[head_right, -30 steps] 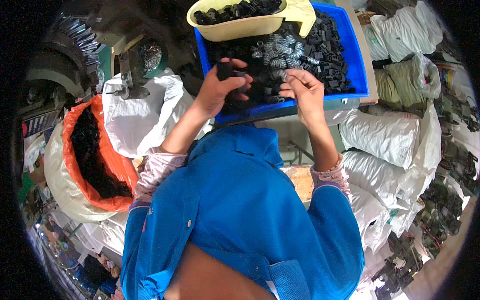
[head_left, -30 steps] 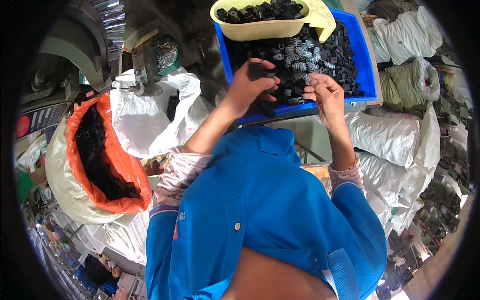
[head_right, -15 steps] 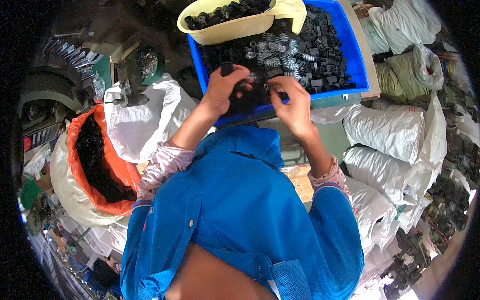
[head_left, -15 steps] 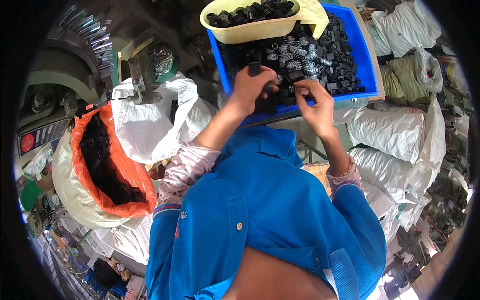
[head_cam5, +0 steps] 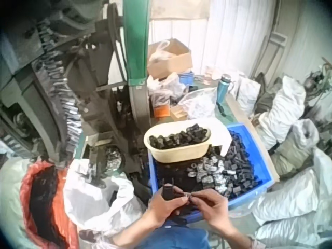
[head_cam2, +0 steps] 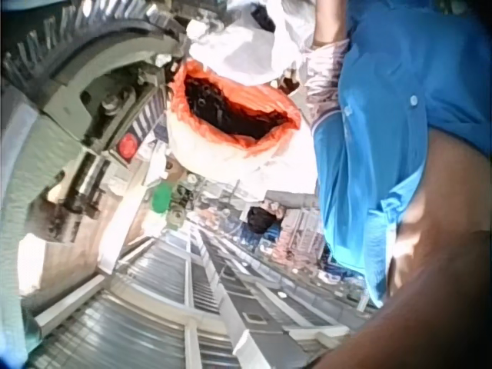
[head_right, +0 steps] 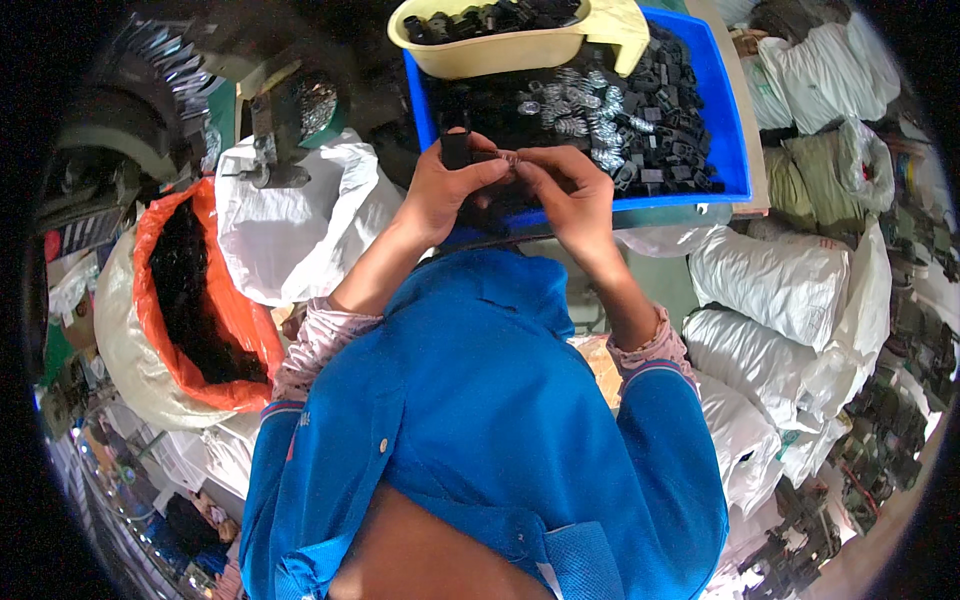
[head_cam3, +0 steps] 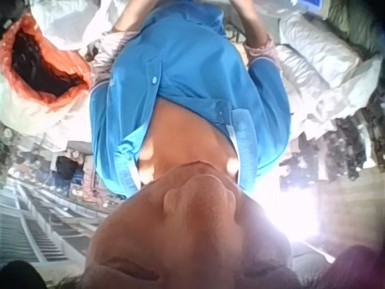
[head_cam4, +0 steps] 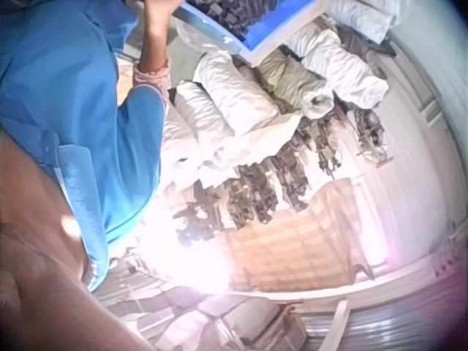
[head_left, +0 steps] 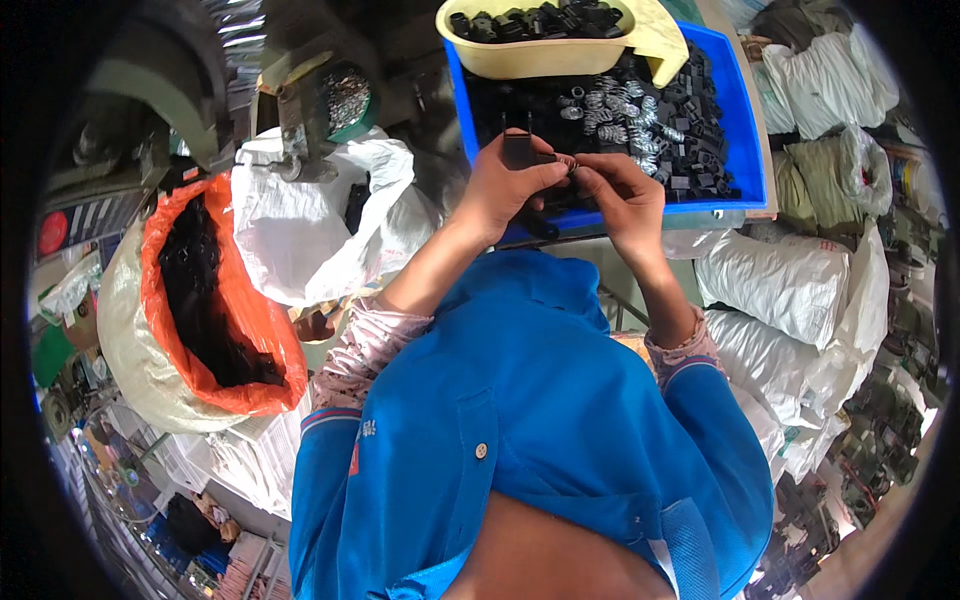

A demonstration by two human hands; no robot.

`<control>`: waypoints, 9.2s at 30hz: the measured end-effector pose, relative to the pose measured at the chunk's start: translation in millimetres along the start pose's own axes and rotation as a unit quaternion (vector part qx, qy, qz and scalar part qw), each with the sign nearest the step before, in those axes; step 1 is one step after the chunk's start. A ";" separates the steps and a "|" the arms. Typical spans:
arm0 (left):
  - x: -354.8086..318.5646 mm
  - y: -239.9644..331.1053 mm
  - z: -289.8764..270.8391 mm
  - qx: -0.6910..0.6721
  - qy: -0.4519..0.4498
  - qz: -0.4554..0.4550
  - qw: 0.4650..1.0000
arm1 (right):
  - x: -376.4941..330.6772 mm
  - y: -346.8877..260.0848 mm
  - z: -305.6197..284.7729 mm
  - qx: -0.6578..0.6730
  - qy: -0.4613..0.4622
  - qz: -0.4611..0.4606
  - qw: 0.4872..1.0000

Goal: The person repeatedly picks small black plastic parts and metal screws from a blue bin, joins them by hand, and places the assembled units into a large white sack. The process is continuous and repetitive throughout the clip.

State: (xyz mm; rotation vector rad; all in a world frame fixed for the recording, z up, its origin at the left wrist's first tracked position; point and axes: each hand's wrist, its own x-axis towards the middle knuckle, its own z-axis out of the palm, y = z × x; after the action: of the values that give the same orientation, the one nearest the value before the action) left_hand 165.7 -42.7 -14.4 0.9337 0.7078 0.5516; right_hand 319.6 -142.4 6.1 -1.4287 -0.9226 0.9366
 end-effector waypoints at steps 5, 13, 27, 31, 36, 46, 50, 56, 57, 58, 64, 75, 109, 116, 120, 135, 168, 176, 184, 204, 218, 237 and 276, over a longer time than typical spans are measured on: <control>-16.7 10.0 -8.2 0.054 0.009 0.090 0.994 | 12.9 -10.0 3.8 0.030 -0.044 -0.031 0.998; 6.2 7.8 -28.3 -0.080 0.108 0.038 0.990 | 46.5 12.2 -8.2 -0.088 -0.004 -0.048 0.995; -41.8 2.0 -83.0 -0.062 0.110 0.048 0.991 | 35.7 49.4 28.3 -0.490 -0.227 -0.159 0.826; -48.3 4.7 -77.3 -0.012 0.133 0.058 0.989 | 41.5 58.9 26.4 -0.495 -0.231 -0.144 0.825; -55.5 1.9 -71.4 0.128 0.148 0.109 0.975 | 50.3 21.1 18.4 -0.127 -0.225 0.017 0.966; -69.2 18.0 -60.4 0.207 0.178 0.138 0.952 | 75.4 -36.3 67.0 -0.073 -0.382 0.069 0.919; -73.3 18.8 -58.9 0.272 0.210 0.140 0.929 | 71.1 -51.8 84.4 -0.262 -0.373 -0.322 0.830; -75.8 15.7 -59.6 0.148 0.268 0.200 0.931 | 92.0 -31.5 96.1 -0.026 -0.398 -0.041 0.916; -76.1 17.3 -59.0 0.143 0.270 0.221 0.926 | 90.1 -27.9 96.7 0.055 -0.377 -0.014 0.924; -79.8 20.0 -57.6 0.140 0.279 0.193 0.930 | 89.9 -26.5 94.3 0.041 -0.366 -0.012 0.930; -76.0 6.9 -58.6 0.060 0.321 0.225 0.918 | 53.1 7.6 93.0 0.229 -0.327 0.285 0.871; -85.8 24.2 -78.4 0.245 0.264 0.173 0.917 | 57.4 29.6 88.6 0.274 -0.259 0.277 0.884; -90.3 40.2 -66.3 -0.032 0.021 0.021 0.999 | 120.8 -20.0 71.7 0.184 -0.350 0.131 0.909; -83.0 34.7 -62.2 -0.030 0.017 0.014 0.999 | 120.5 -12.6 69.9 0.141 -0.358 0.146 0.911; -78.4 35.4 -59.1 -0.032 0.019 0.017 0.999 | 113.4 -9.9 69.9 0.135 -0.352 0.142 0.915; -55.8 26.4 -54.9 -0.014 0.099 0.072 0.992 | 92.7 2.5 70.8 0.091 -0.331 0.044 0.938; -95.2 38.8 -133.0 0.144 0.244 0.246 0.927 | 152.5 -54.7 113.7 0.111 -0.365 0.052 0.923; -127.5 46.5 -164.8 0.224 0.265 0.320 0.881 | 112.5 -51.3 177.3 0.067 -0.417 0.065 0.904; -152.1 63.4 -198.3 0.303 0.256 0.325 0.859 | 105.4 -56.6 218.2 -0.087 -0.446 0.001 0.891; -124.5 140.8 -266.0 0.572 0.132 0.380 0.715 | 102.2 -32.2 278.1 -0.118 -0.260 -0.256 0.924; -126.3 149.4 -290.7 0.551 0.086 0.260 0.788 | 109.7 -26.5 274.5 -0.112 -0.309 -0.053 0.943; -124.2 133.0 -298.5 0.528 0.086 0.282 0.796 | 254.5 174.0 255.9 -0.558 -0.199 -0.440 0.675; -204.5 56.4 -315.2 -0.273 0.125 0.070 0.951 | 84.3 4.2 289.8 -0.156 -0.117 -0.260 0.946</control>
State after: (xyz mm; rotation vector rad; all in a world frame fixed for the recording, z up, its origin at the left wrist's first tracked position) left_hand -210.5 7.8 -31.3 0.3987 0.6664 0.9460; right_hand 82.9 43.7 -14.7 -1.2454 -1.5906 0.5794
